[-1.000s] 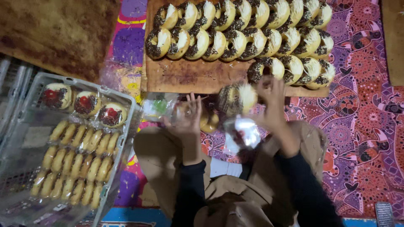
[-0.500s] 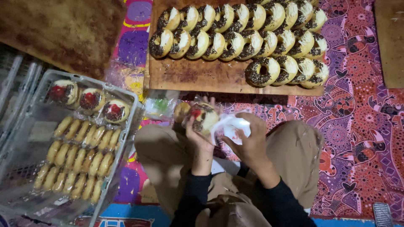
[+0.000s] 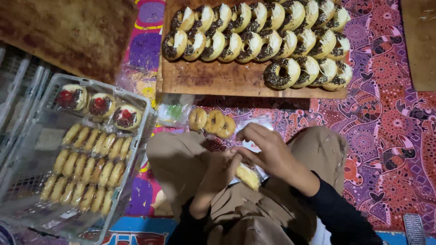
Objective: The person sits on a patterned floor mat and individually places assorted pastries into small clear plastic bags. They pick up each pastry from a wooden board or a nearby crate, seal the bag, and place the packaged item into a white crate.
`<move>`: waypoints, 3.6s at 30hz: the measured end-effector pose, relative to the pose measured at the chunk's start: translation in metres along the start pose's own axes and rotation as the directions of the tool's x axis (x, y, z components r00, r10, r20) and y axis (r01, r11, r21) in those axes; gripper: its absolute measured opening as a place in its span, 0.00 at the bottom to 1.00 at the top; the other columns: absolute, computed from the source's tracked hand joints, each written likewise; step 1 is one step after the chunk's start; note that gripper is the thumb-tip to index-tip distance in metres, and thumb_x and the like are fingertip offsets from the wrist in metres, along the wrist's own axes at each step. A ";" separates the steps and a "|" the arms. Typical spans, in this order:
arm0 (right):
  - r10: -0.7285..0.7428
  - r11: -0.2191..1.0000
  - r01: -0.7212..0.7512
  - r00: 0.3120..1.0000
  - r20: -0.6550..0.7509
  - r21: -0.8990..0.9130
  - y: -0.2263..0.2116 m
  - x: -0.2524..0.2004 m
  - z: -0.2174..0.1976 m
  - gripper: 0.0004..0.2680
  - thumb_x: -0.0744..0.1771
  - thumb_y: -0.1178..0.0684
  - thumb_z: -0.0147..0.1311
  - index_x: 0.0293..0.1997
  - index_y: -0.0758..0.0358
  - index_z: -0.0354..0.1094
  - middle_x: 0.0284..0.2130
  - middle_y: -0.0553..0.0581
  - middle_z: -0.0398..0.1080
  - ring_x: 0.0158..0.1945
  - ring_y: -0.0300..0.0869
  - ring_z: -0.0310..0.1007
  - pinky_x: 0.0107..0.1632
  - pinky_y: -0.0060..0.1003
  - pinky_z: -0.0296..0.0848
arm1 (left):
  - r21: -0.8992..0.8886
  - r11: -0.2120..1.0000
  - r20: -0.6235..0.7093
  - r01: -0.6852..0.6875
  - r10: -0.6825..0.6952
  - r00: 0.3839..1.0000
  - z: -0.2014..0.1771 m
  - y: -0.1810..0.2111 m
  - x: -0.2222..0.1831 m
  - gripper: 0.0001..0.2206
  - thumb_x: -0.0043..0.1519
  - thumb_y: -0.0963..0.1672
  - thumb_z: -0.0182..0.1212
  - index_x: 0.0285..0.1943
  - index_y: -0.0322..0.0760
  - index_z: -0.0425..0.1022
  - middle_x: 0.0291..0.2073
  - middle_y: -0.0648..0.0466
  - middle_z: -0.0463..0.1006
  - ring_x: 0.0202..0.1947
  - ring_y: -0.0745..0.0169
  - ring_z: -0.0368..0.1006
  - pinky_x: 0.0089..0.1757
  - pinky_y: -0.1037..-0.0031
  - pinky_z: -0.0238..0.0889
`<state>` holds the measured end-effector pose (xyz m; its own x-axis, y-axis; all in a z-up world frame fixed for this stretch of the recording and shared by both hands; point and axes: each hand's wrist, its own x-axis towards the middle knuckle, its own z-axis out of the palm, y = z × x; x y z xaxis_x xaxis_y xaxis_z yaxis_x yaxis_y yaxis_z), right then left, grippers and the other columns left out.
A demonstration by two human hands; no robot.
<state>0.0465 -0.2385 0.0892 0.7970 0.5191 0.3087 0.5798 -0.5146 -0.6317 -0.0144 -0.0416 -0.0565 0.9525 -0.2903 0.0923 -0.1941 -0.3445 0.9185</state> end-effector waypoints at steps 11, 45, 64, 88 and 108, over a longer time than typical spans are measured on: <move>-0.279 0.939 0.316 0.931 0.236 -0.134 0.062 -0.057 0.024 0.10 0.62 0.59 0.56 0.46 0.70 0.72 0.37 0.58 0.69 0.44 0.50 0.72 0.46 0.42 0.72 | 0.391 0.852 0.370 -0.348 0.200 0.907 -0.033 0.014 0.000 0.06 0.63 0.42 0.53 0.38 0.34 0.74 0.29 0.41 0.77 0.31 0.41 0.73 0.34 0.54 0.63; 0.814 0.124 -0.388 0.566 0.130 0.913 0.065 -0.024 0.267 0.10 0.69 0.54 0.61 0.29 0.64 0.67 0.19 0.51 0.66 0.22 0.33 0.61 0.26 0.32 0.60 | 0.582 0.793 -0.602 0.182 0.269 0.752 -0.113 -0.065 -0.024 0.10 0.68 0.43 0.57 0.49 0.29 0.77 0.43 0.39 0.78 0.42 0.37 0.73 0.46 0.57 0.66; 0.179 0.832 -0.093 0.978 0.105 -0.546 0.137 0.123 0.301 0.26 0.59 0.44 0.64 0.62 0.51 0.60 0.51 0.67 0.64 0.53 0.63 0.67 0.48 0.63 0.68 | 0.132 0.950 -0.769 0.284 -0.082 0.634 -0.101 -0.048 -0.017 0.14 0.63 0.44 0.67 0.54 0.34 0.74 0.50 0.45 0.76 0.52 0.48 0.72 0.53 0.61 0.67; 0.592 0.759 -0.472 0.787 0.175 -0.448 0.157 0.058 0.252 0.37 0.60 0.26 0.62 0.72 0.51 0.52 0.65 0.70 0.59 0.66 0.62 0.60 0.65 0.59 0.60 | 0.603 0.725 -0.668 0.332 0.232 0.707 -0.258 -0.075 -0.074 0.50 0.45 0.49 0.76 0.73 0.24 0.49 0.61 0.25 0.63 0.62 0.30 0.60 0.61 0.50 0.56; 0.581 0.800 -0.596 0.744 0.331 -0.065 0.150 0.053 0.238 0.40 0.56 0.40 0.69 0.75 0.46 0.44 0.58 0.69 0.62 0.60 0.64 0.65 0.59 0.62 0.65 | 0.486 0.801 -0.604 0.351 0.017 0.797 -0.274 -0.106 -0.078 0.47 0.53 0.49 0.74 0.81 0.31 0.52 0.77 0.39 0.58 0.76 0.40 0.53 0.72 0.57 0.48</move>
<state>0.1356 -0.1264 -0.1584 0.8735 0.3132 -0.3728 0.0001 -0.7658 -0.6431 -0.0039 0.2624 -0.0560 0.8976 0.3017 0.3214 0.0647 -0.8113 0.5810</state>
